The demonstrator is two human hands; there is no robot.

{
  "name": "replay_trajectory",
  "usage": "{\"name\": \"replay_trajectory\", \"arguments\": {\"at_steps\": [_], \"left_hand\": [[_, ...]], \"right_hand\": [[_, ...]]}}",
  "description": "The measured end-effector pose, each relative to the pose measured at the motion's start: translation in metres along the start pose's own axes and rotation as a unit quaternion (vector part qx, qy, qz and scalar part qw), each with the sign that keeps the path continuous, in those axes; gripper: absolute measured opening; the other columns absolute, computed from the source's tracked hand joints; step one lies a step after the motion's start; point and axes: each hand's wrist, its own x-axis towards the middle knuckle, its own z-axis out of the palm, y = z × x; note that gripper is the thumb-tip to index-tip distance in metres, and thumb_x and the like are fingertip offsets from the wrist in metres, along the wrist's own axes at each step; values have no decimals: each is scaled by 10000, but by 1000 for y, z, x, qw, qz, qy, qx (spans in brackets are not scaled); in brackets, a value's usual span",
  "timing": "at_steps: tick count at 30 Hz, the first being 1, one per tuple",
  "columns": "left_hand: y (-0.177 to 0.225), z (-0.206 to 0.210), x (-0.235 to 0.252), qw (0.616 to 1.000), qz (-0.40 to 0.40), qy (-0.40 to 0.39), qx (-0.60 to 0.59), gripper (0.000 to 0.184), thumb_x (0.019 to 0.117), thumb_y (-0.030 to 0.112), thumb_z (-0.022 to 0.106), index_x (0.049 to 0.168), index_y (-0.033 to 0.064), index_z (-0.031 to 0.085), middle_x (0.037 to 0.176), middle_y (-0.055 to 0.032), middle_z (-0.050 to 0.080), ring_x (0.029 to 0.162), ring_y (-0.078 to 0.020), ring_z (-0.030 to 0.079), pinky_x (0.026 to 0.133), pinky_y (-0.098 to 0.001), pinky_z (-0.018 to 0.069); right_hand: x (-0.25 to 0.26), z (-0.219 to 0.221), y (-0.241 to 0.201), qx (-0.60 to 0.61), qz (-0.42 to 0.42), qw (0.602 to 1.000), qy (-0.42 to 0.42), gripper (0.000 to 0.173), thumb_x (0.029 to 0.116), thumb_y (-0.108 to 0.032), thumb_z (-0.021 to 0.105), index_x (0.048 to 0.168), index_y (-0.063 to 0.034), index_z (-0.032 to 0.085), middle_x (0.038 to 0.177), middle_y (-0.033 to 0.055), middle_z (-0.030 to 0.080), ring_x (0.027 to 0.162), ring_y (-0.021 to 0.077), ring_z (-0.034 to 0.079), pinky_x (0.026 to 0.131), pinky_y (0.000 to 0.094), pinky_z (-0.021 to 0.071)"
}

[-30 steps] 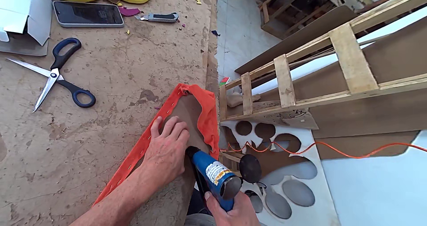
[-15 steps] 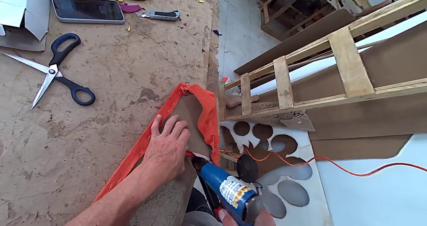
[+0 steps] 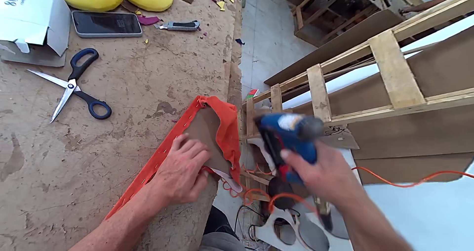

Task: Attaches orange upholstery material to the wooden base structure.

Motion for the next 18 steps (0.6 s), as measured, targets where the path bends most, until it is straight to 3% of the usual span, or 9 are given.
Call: {"name": "replay_trajectory", "arguments": {"at_steps": [2, 3, 5, 9, 11, 14, 17, 18], "left_hand": [[13, 5, 0, 997, 29, -28, 63, 343, 821, 321, 658, 1119, 171, 736, 1241, 1, 691, 1262, -206, 603, 1157, -578, 381], [21, 10, 2, 995, 32, -39, 88, 316, 850, 312, 688, 1135, 185, 734, 1251, 4, 690, 1266, -214, 601, 1136, -587, 401], [34, 23, 7, 994, 19, -33, 103, 209, 963, 253, 646, 1152, 215, 725, 1231, 35, 691, 1245, -196, 607, 1115, -558, 432], [45, 47, 8, 997, 12, 9, 79, 217, 1016, 108, 550, 1012, 180, 755, 1172, 62, 733, 1226, -154, 636, 1152, -512, 425], [49, 47, 9, 998, -16, 12, 55, 224, 1029, 135, 545, 972, 177, 758, 1140, 76, 744, 1210, -129, 646, 1169, -483, 413], [59, 43, 15, 996, -87, 23, -12, 226, 1033, 180, 551, 918, 158, 745, 1056, 66, 744, 1138, -107, 666, 1196, -429, 399], [66, 31, 20, 983, -156, 41, -93, 221, 1028, 178, 566, 931, 112, 754, 1064, 24, 746, 1163, -129, 661, 1212, -407, 378], [69, 29, 20, 978, -175, 44, -101, 221, 1027, 171, 568, 941, 103, 759, 1082, 15, 746, 1190, -137, 651, 1214, -406, 370]], "right_hand": [[63, -10, -12, -62, -62, 996, -15, 546, 864, -360, 619, 1370, -154, 604, 927, 155, 699, 809, 365, 680, 649, 637, 508], [97, -7, -19, -79, -103, 991, -30, 650, 877, -274, 621, 1510, -175, 508, 1073, 208, 703, 934, 417, 684, 737, 679, 512], [168, 11, -37, -98, -186, 976, -49, 755, 911, -173, 645, 1611, -173, 361, 1268, 277, 630, 1122, 474, 635, 879, 706, 494], [281, 65, -75, -98, -299, 949, -34, 673, 911, -118, 632, 1560, -175, 462, 1320, 267, 615, 1201, 463, 608, 958, 673, 484], [294, 76, -95, -99, -353, 930, -32, 574, 934, -129, 625, 1499, -113, 530, 1382, 268, 574, 1239, 487, 573, 966, 697, 468], [247, 58, -102, -38, -496, 866, -47, 469, 946, -153, 581, 1410, -90, 610, 1399, 170, 596, 1260, 350, 600, 1012, 571, 510], [181, 55, -61, 85, -642, 749, -142, 298, 892, -177, 578, 1132, -102, 738, 1159, 48, 713, 1124, 186, 668, 945, 432, 579], [163, 62, -41, 92, -672, 711, -183, 283, 884, -234, 587, 1102, -149, 747, 1149, 4, 712, 1157, 158, 650, 982, 424, 566]]}}
